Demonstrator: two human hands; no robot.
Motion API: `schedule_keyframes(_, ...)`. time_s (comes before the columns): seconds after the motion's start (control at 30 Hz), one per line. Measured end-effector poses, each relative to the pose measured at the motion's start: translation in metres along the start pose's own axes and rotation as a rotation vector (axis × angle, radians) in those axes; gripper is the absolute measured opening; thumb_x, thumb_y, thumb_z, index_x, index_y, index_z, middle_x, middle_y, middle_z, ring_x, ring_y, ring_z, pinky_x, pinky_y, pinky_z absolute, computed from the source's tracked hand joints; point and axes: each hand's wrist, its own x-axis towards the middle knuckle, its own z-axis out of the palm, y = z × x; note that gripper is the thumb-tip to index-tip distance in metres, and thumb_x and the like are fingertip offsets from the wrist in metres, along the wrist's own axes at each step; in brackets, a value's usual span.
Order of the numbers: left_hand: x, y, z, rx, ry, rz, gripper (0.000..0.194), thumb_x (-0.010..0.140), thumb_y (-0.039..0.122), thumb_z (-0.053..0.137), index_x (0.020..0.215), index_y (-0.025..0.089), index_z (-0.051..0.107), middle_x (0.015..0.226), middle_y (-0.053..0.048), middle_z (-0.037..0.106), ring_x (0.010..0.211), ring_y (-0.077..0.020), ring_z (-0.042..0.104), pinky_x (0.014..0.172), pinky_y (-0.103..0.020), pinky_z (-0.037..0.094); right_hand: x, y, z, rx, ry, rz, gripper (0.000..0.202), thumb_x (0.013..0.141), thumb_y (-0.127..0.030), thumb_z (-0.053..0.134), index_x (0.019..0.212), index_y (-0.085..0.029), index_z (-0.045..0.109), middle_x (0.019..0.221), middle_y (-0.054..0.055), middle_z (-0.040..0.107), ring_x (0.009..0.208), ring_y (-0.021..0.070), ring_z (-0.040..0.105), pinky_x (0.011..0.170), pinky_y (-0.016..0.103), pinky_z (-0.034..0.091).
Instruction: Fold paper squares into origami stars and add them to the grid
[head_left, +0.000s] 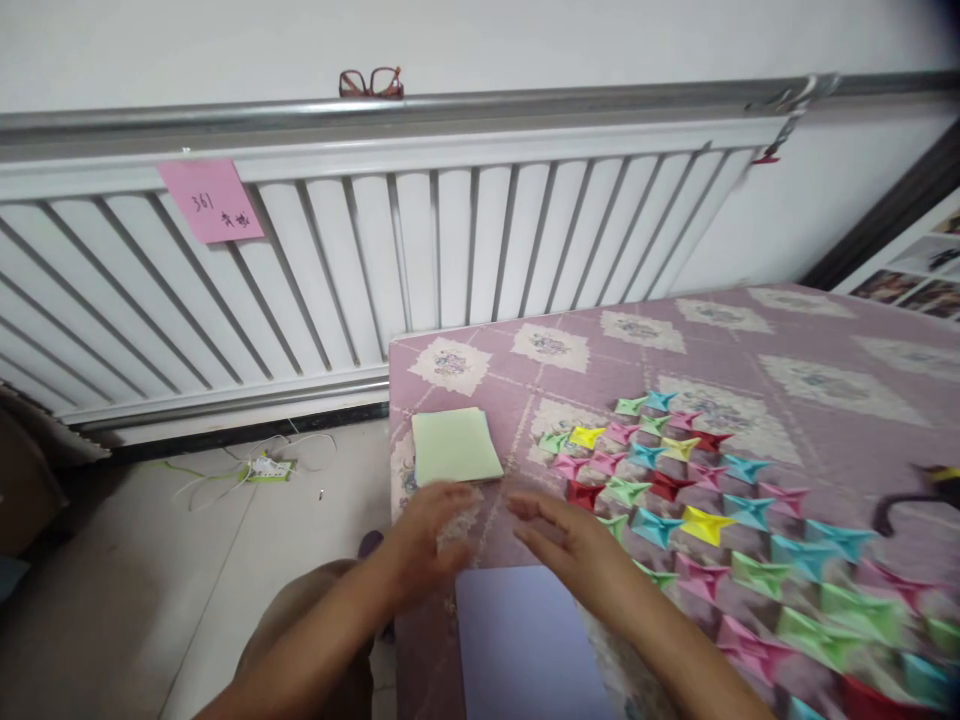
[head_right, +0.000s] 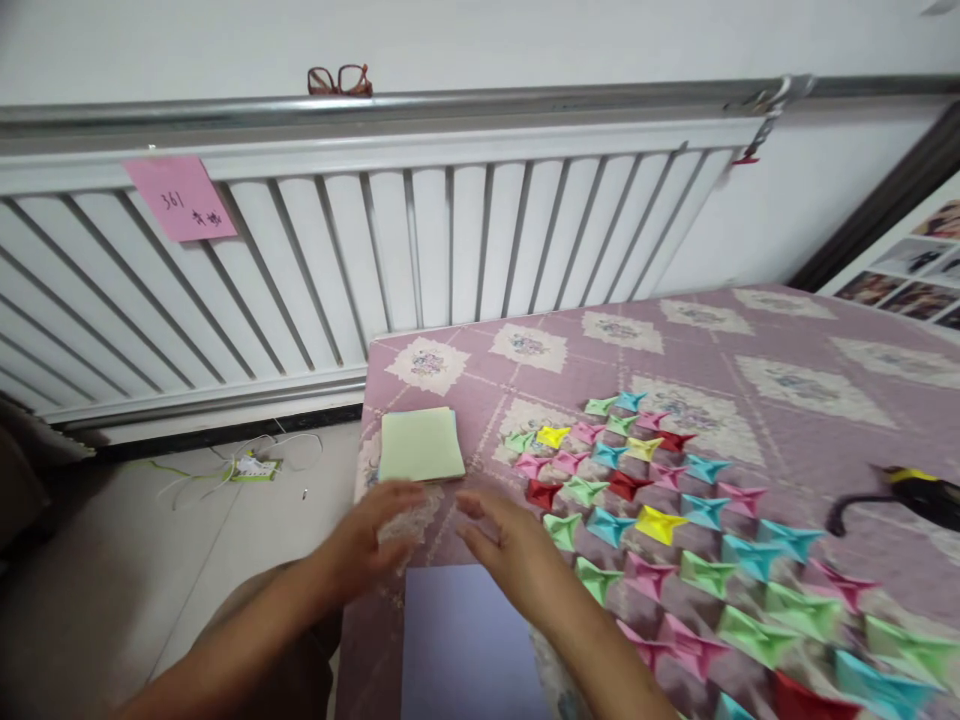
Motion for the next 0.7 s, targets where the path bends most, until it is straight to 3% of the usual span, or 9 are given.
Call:
schedule_keyframes(0.07, -0.044, 0.024, 0.02, 0.132, -0.181, 0.118, 0.064, 0.076, 0.037, 0.068, 0.134, 0.022, 0.043, 0.134, -0.013, 0.051, 0.123, -0.0283, 0.047, 0.101, -0.044, 0.042, -0.027, 0.001, 0.002, 0.048, 0.023, 0.029, 0.032, 0.084, -0.041, 0.055, 0.108, -0.023, 0.066, 0.106, 0.006, 0.07, 0.099, 0.0226, 0.065, 0.089, 0.036, 0.051)
schedule_keyframes(0.1, -0.064, 0.033, 0.031, 0.24, -0.232, 0.158, 0.066, 0.078, 0.033, 0.067, 0.137, 0.024, 0.039, 0.135, -0.013, 0.05, 0.124, -0.0292, 0.047, 0.1, -0.046, 0.042, -0.039, 0.003, 0.004, 0.074, 0.038, 0.048, 0.031, 0.084, -0.041, 0.055, 0.107, -0.023, 0.066, 0.105, 0.006, 0.071, 0.097, 0.0225, 0.066, 0.088, 0.036, 0.052)
schedule_keyframes(0.17, -0.096, 0.043, 0.052, 0.43, -0.237, 0.245, 0.053, 0.084, 0.024, 0.061, 0.133, 0.03, 0.042, 0.13, -0.009, 0.056, 0.118, -0.0275, 0.052, 0.095, -0.046, 0.046, -0.057, 0.009, 0.009, 0.104, 0.08, 0.087, 0.031, 0.083, -0.042, 0.056, 0.106, -0.023, 0.067, 0.104, 0.007, 0.071, 0.096, 0.0225, 0.066, 0.088, 0.036, 0.052)
schedule_keyframes(0.23, -0.114, 0.049, 0.067, 0.527, -0.239, 0.269, 0.042, 0.086, 0.028, 0.059, 0.126, 0.028, 0.048, 0.124, -0.008, 0.06, 0.113, -0.0264, 0.056, 0.091, -0.043, 0.05, -0.071, 0.015, 0.015, 0.141, 0.104, 0.119, 0.031, 0.083, -0.042, 0.056, 0.105, -0.022, 0.068, 0.103, 0.007, 0.071, 0.095, 0.0223, 0.066, 0.087, 0.035, 0.052)
schedule_keyframes(0.33, -0.123, 0.059, 0.075, 0.557, -0.251, 0.236, 0.039, 0.083, 0.04, 0.059, 0.118, 0.023, 0.054, 0.122, -0.01, 0.061, 0.111, -0.0306, 0.056, 0.086, -0.048, 0.052, -0.088, 0.025, 0.023, 0.202, 0.091, 0.151, 0.031, 0.084, -0.042, 0.055, 0.105, -0.022, 0.067, 0.104, 0.007, 0.071, 0.095, 0.0222, 0.066, 0.085, 0.035, 0.053)
schedule_keyframes(0.53, -0.122, 0.079, 0.075, 0.579, -0.233, 0.103, 0.03, 0.083, 0.022, 0.052, 0.112, 0.024, 0.058, 0.121, -0.008, 0.062, 0.113, -0.0303, 0.055, 0.088, -0.049, 0.051, -0.113, 0.035, 0.033, 0.14, 0.049, 0.123, 0.031, 0.082, -0.036, 0.056, 0.108, -0.023, 0.065, 0.111, 0.008, 0.067, 0.104, 0.0236, 0.061, 0.093, 0.04, 0.047)
schedule_keyframes(0.7, -0.122, 0.076, 0.07, 0.468, -0.16, 0.085, 0.025, 0.082, 0.011, 0.047, 0.098, 0.021, 0.063, 0.111, -0.006, 0.067, 0.111, -0.0247, 0.057, 0.093, -0.042, 0.05, -0.125, 0.019, 0.029, -0.011, -0.131, -0.025, 0.043, 0.069, -0.029, 0.07, 0.112, -0.025, 0.063, 0.115, 0.007, 0.064, 0.111, 0.0258, 0.055, 0.1, 0.043, 0.038)
